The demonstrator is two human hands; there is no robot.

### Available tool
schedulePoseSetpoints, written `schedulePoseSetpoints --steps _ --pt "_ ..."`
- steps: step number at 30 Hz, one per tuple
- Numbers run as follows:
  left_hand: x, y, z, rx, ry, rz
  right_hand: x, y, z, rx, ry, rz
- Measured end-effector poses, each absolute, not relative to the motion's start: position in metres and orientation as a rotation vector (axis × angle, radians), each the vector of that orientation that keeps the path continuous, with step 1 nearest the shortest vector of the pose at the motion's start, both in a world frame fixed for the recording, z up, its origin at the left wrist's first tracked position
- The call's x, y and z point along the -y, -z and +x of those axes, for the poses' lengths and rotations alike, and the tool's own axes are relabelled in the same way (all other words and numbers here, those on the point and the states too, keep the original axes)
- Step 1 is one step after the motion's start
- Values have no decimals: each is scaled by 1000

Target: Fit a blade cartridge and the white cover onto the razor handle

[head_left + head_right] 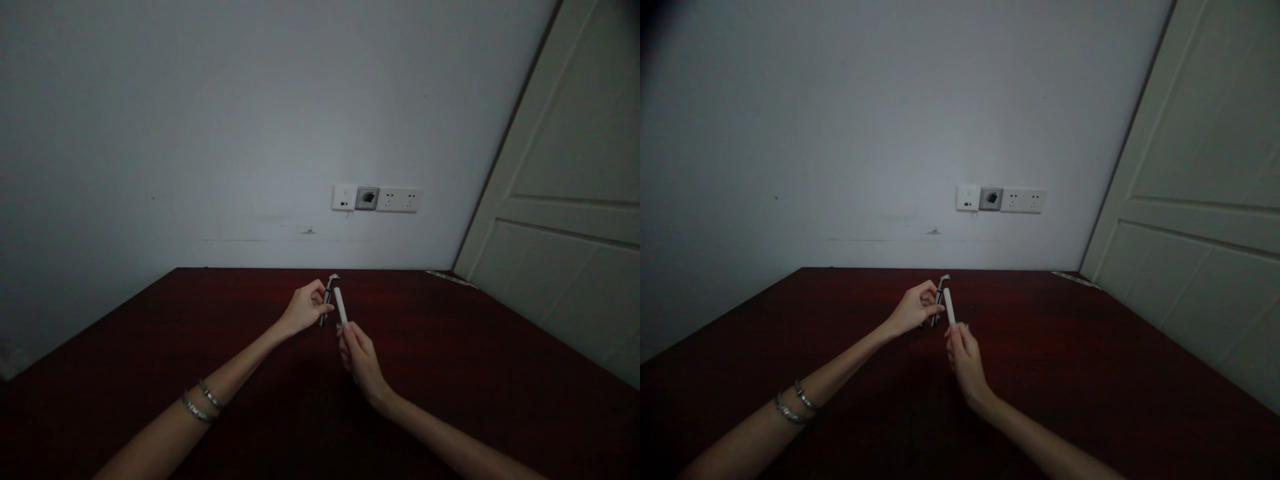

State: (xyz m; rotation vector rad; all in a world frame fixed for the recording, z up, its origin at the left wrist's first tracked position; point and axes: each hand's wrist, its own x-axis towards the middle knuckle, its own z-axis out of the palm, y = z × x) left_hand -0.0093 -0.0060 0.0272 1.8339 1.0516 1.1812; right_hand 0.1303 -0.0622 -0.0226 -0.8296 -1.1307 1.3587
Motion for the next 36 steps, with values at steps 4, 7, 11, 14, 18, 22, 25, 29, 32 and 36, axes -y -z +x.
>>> schedulePoseSetpoints --steps 4,7,11,14,18,22,25,29,32,36 --pt "8 -26 -9 -1052 -1175 1856 53 12 134 1116 -1282 -745" --pt "9 -26 -8 -1030 -1179 1867 51 11 137 1117 -1293 -779" --pt "8 -24 -7 -1042 -1177 1886 55 12 140 1123 -1405 -821" --pt "8 -23 -6 -1022 -1181 1880 54 6 141 1080 -1427 -744" --pt "8 -23 -6 -989 -1166 1874 55 9 140 1073 -1442 -747" --pt "7 -24 -7 -974 -1190 1849 61 14 140 1129 -1502 -803" --pt "7 -23 -7 -952 -1181 1838 60 8 142 1081 -1467 -734" --pt "7 -20 -6 -916 -1131 1829 60 10 143 1076 -1462 -738" --pt "7 -21 -6 -888 -1125 1809 63 16 142 1117 -1502 -784" --pt "8 -25 -7 -867 -1116 1777 62 14 143 1069 -1471 -716"
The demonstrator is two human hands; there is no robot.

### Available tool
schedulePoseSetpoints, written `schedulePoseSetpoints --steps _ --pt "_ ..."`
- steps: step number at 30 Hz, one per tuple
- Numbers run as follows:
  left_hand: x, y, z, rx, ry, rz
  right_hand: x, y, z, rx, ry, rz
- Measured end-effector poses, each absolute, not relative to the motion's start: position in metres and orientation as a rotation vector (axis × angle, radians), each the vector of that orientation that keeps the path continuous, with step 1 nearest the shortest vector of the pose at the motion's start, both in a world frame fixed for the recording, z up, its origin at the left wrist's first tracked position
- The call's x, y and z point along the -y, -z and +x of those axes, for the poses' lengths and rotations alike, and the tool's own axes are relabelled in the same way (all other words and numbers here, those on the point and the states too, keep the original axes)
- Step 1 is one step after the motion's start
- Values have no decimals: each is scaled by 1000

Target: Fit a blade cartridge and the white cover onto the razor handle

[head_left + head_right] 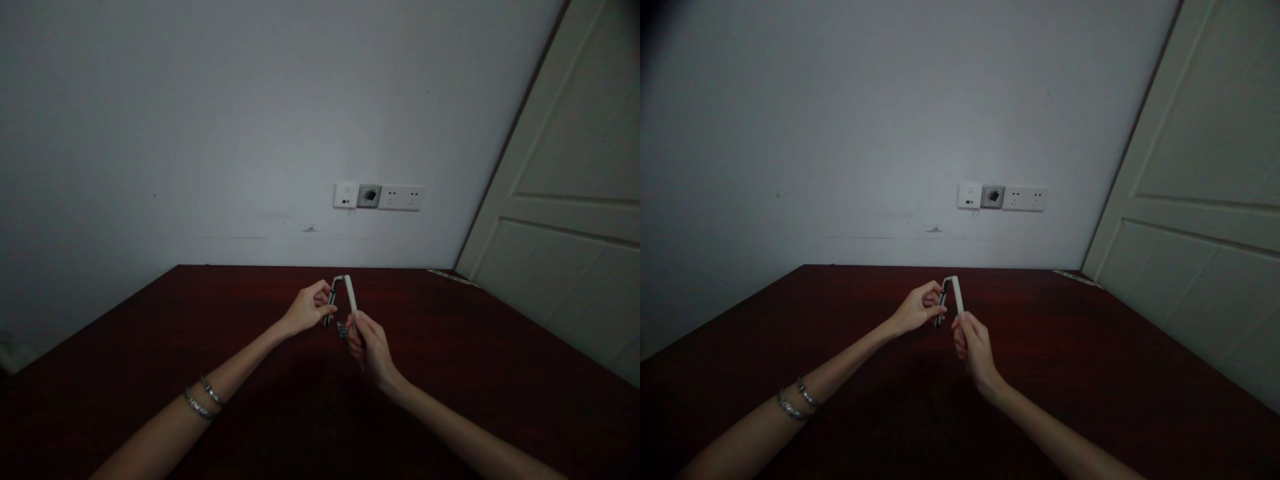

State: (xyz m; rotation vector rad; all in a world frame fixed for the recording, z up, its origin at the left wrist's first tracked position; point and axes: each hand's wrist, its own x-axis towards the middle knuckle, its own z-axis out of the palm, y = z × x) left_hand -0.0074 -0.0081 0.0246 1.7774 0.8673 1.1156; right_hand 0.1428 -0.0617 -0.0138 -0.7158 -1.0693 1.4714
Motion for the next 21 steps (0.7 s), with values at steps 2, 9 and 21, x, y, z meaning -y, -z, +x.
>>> schedulePoseSetpoints --steps 2,9,21 --pt "8 -25 -8 -861 -1099 1776 61 13 142 1056 -1448 -704" --pt "7 -22 -7 -832 -1106 1773 65 12 139 1111 -1467 -757" --pt "9 -21 -6 -783 -1098 1767 72 11 132 1089 -1397 -754"
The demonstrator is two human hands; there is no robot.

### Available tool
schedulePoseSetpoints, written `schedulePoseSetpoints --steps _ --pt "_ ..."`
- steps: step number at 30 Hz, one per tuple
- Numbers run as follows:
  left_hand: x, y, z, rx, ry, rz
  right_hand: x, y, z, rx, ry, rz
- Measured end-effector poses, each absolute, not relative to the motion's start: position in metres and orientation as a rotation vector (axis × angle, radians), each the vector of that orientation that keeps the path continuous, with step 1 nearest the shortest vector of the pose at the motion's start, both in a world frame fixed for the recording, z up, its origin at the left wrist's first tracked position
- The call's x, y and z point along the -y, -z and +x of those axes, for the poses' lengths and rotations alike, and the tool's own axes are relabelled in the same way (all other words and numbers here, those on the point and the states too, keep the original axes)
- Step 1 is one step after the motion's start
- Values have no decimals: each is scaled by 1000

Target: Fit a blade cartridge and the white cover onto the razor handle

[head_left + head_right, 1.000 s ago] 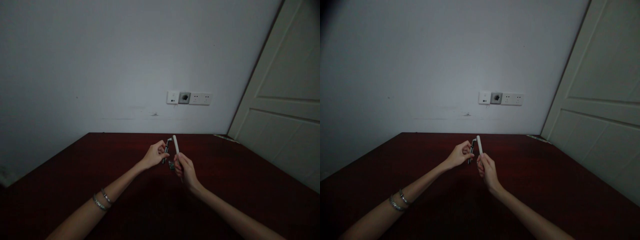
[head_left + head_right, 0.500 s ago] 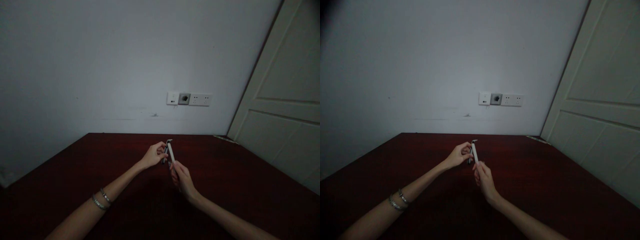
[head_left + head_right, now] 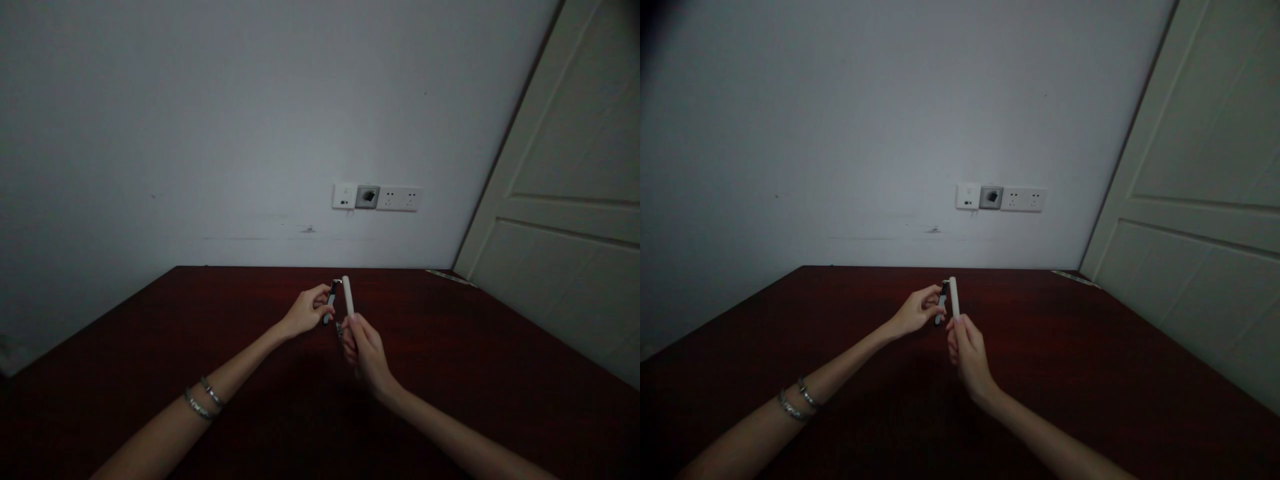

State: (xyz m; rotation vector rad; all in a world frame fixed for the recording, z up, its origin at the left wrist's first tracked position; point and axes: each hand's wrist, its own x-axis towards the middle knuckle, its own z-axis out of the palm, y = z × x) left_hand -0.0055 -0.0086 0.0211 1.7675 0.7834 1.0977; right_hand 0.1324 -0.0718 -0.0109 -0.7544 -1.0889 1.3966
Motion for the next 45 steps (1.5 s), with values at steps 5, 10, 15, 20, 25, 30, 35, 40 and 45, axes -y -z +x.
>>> schedulePoseSetpoints --steps 5,10,15,20,25,30,35,40,45 --pt "10 -22 -4 -760 -1081 1787 74 8 129 1120 -1422 -765" --pt "8 -22 -6 -782 -1122 1771 78 5 129 1174 -1418 -776" --pt "11 -25 -5 -771 -1099 1796 74 4 131 1185 -1386 -740" --pt "13 -28 -5 -766 -1109 1774 76 15 133 1291 -1416 -777" --pt "12 -28 -6 -749 -1093 1788 72 7 132 1179 -1325 -725" --pt "11 -25 -6 -767 -1120 1789 83 7 129 1208 -1435 -813" --pt "14 -24 -4 -745 -1121 1848 79 3 130 1157 -1310 -736" --pt "16 -25 -3 -755 -1124 1840 80 6 133 1179 -1362 -788" --pt "16 -25 -1 -753 -1117 1856 79 3 134 1148 -1333 -723"
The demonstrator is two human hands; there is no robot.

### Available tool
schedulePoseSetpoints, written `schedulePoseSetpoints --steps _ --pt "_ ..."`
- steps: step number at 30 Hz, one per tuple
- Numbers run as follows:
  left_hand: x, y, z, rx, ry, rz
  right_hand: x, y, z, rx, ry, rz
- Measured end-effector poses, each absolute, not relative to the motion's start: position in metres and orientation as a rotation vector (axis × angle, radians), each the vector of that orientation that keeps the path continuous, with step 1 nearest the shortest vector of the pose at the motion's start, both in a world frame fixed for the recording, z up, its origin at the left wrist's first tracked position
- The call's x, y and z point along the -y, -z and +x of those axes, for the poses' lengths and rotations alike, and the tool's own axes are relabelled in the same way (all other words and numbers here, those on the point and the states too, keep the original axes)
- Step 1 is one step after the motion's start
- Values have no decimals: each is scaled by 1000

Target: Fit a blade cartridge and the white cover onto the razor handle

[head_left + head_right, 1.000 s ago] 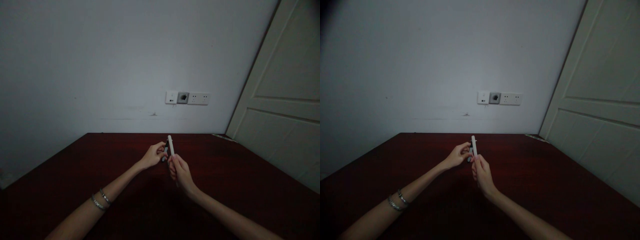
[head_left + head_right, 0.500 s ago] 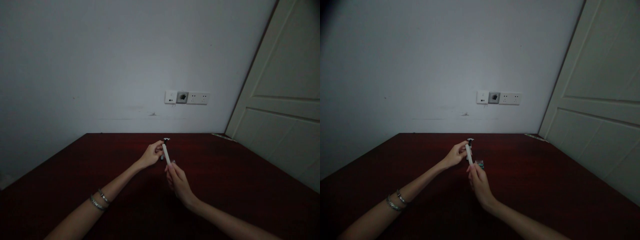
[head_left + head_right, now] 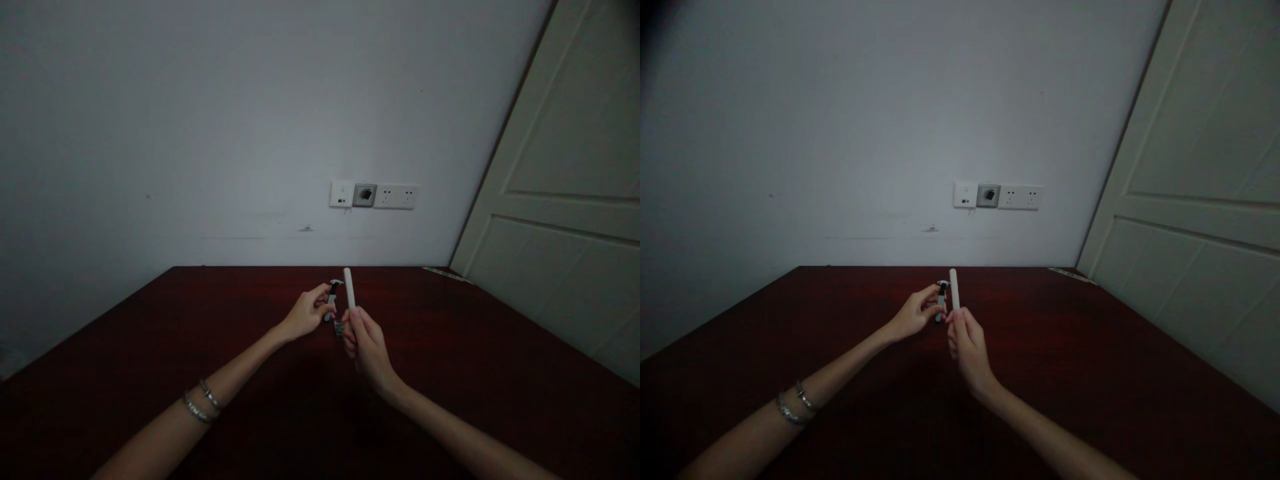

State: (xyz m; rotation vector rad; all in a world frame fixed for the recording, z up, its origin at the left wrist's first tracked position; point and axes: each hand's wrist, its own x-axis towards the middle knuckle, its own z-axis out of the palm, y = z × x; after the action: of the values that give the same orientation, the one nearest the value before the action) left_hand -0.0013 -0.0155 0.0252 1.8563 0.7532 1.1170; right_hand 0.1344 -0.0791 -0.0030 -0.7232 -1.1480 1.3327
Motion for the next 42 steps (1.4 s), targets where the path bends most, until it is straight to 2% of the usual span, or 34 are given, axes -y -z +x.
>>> schedulePoseSetpoints --steps 6,10,13,16,26,32,42 --pt "13 -30 -7 -818 -1211 2000 83 7 144 1301 -1407 -740" --pt "8 -34 -20 -879 -1287 2230 63 -40 175 1446 -1083 -713" --pt "4 -30 -28 -914 -1344 2291 40 -84 204 1663 -1058 -795" --pt "-1 -24 -32 -886 -1364 2377 27 -106 226 1911 -1087 -886" --pt "2 -21 -31 -789 -1290 2607 35 -97 206 2303 -968 -913" --pt "-2 -18 -33 -756 -1339 2682 24 -98 227 2346 -994 -938" --pt "-2 -14 -33 -695 -1438 2701 26 -99 220 2383 -855 -920"
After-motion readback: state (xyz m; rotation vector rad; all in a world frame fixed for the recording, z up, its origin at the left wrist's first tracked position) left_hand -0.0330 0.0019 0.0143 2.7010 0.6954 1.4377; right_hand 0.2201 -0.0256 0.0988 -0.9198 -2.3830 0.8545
